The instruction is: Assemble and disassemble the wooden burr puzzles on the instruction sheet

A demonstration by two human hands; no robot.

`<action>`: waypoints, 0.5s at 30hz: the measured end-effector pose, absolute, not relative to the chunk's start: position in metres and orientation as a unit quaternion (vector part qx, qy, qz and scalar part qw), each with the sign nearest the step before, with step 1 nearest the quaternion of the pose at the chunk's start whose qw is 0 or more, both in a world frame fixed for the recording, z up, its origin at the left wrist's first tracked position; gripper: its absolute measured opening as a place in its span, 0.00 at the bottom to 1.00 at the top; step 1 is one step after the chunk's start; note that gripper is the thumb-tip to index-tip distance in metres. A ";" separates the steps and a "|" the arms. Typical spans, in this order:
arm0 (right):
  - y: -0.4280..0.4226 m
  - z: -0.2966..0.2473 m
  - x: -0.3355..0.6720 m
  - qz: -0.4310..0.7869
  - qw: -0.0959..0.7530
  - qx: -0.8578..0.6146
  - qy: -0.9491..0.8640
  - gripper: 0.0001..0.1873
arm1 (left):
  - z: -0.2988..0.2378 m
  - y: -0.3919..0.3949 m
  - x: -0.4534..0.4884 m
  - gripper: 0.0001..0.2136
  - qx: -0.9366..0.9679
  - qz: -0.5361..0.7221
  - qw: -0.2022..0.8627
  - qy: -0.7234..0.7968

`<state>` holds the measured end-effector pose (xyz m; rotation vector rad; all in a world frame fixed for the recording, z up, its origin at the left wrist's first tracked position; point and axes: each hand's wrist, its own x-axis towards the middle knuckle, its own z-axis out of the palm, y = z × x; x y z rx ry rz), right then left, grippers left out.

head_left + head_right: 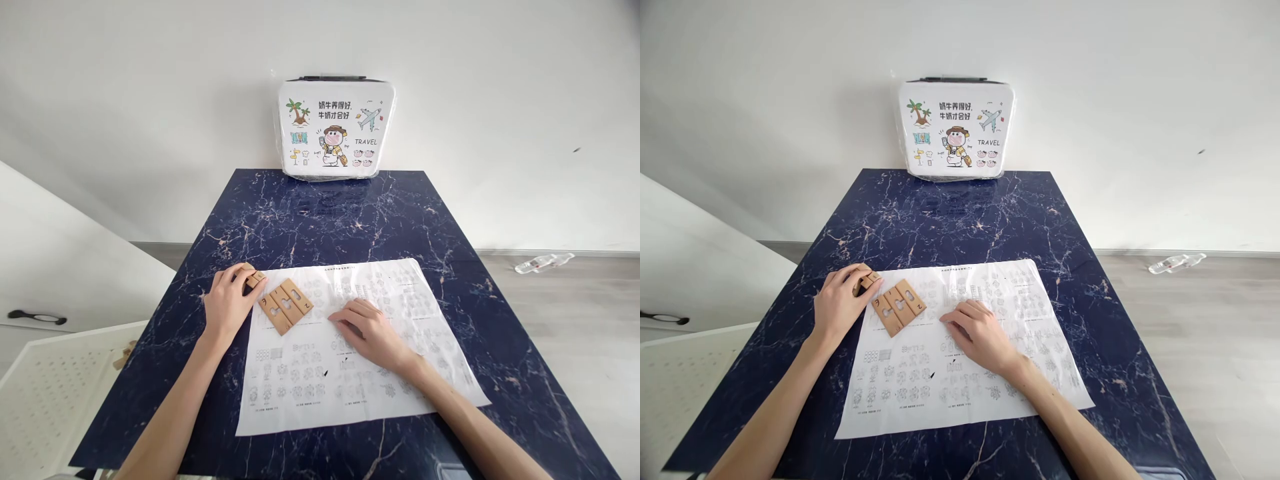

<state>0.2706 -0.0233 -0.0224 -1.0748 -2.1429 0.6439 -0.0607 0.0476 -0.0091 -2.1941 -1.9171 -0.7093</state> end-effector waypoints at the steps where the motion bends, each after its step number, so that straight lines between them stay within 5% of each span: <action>1: -0.023 -0.022 0.271 0.247 0.324 -0.409 -0.817 0.12 | -0.009 0.048 -0.062 0.14 -0.731 -0.238 0.074 -0.635; 15: -0.023 -0.025 0.271 0.251 0.322 -0.406 -0.818 0.11 | 0.012 0.051 -0.062 0.15 -0.674 -0.398 -0.044 -0.620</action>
